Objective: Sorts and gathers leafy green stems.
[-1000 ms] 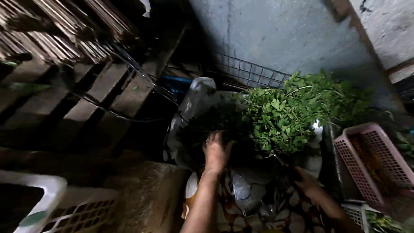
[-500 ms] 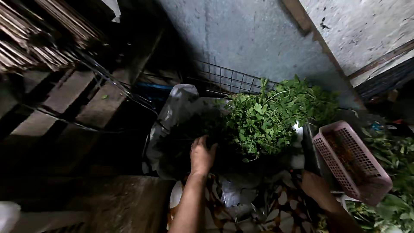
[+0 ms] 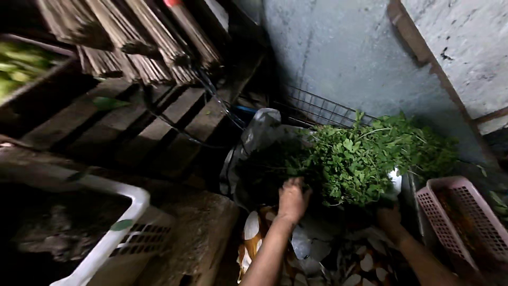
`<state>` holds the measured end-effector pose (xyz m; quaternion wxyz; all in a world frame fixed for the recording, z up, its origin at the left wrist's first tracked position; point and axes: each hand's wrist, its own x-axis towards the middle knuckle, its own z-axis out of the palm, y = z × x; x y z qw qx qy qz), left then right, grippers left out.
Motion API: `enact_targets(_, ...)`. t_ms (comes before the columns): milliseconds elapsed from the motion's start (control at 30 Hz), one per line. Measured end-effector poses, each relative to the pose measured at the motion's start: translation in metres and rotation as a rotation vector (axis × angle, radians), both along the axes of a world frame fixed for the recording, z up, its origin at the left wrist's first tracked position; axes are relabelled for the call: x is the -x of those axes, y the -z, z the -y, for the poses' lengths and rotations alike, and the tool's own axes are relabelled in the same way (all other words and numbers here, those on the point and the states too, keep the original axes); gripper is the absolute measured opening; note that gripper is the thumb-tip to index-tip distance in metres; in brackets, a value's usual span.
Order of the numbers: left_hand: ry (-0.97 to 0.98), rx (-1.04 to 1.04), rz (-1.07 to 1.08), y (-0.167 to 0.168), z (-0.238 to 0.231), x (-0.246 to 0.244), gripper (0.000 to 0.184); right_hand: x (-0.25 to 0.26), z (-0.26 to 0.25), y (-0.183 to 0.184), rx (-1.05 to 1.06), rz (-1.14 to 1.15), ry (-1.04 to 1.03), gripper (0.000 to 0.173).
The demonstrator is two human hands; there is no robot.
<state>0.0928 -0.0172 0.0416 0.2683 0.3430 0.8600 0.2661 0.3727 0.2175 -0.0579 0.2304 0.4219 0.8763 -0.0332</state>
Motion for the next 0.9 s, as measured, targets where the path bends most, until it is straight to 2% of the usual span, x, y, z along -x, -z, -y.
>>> enact_targets(100, 0.203, 0.162, 0.100, 0.008, 0.001, -0.008, 0.050, 0.002, -0.004, -0.002, 0.063, 0.091, -0.013, 0.051)
enact_targets(167, 0.239, 0.224, 0.143, 0.011, 0.000, -0.001, 0.048, 0.002, -0.007, -0.011, 0.038, 0.029, 0.016, 0.048)
enact_targets(267, 0.168, 0.231, 0.128, 0.005, -0.001, 0.012, 0.048, 0.000, -0.001, -0.028, -0.065, -0.146, 0.000, 0.035)
enact_targets(333, 0.112, 0.184, 0.115, 0.003, -0.003, 0.017, 0.046, -0.001, 0.013, -0.026, -0.121, -0.245, -0.066, 0.030)
enact_targets(467, 0.017, 0.066, 0.114, 0.004, -0.008, 0.019, 0.038, 0.007, 0.069, -0.016, 0.068, -0.469, -0.353, 0.019)
enact_targets(533, -0.089, -0.057, 0.110, 0.004, -0.009, 0.022, 0.036, 0.027, 0.090, -0.016, 0.121, -0.639, -0.483, 0.017)
enact_targets(600, -0.270, -0.240, 0.122, 0.006, -0.007, 0.026, 0.029, 0.060, 0.103, -0.025, 0.117, -0.865, -0.515, 0.018)
enact_targets(667, -0.495, -0.521, 0.167, 0.011, -0.004, 0.032, 0.022, 0.106, 0.103, -0.034, 0.042, -1.099, -0.512, 0.018)
enact_targets(700, -0.607, -0.670, 0.204, 0.013, -0.003, 0.036, 0.022, 0.130, 0.101, -0.043, 0.035, -1.139, -0.507, 0.018)
enact_targets(800, -0.930, -0.988, 0.305, 0.016, 0.000, 0.053, 0.026, 0.199, 0.092, -0.065, 0.033, -1.131, -0.511, 0.017)
enact_targets(900, -1.121, -1.131, 0.329, 0.010, 0.004, 0.063, 0.021, 0.254, 0.092, -0.071, 0.114, -0.967, -0.552, 0.019)
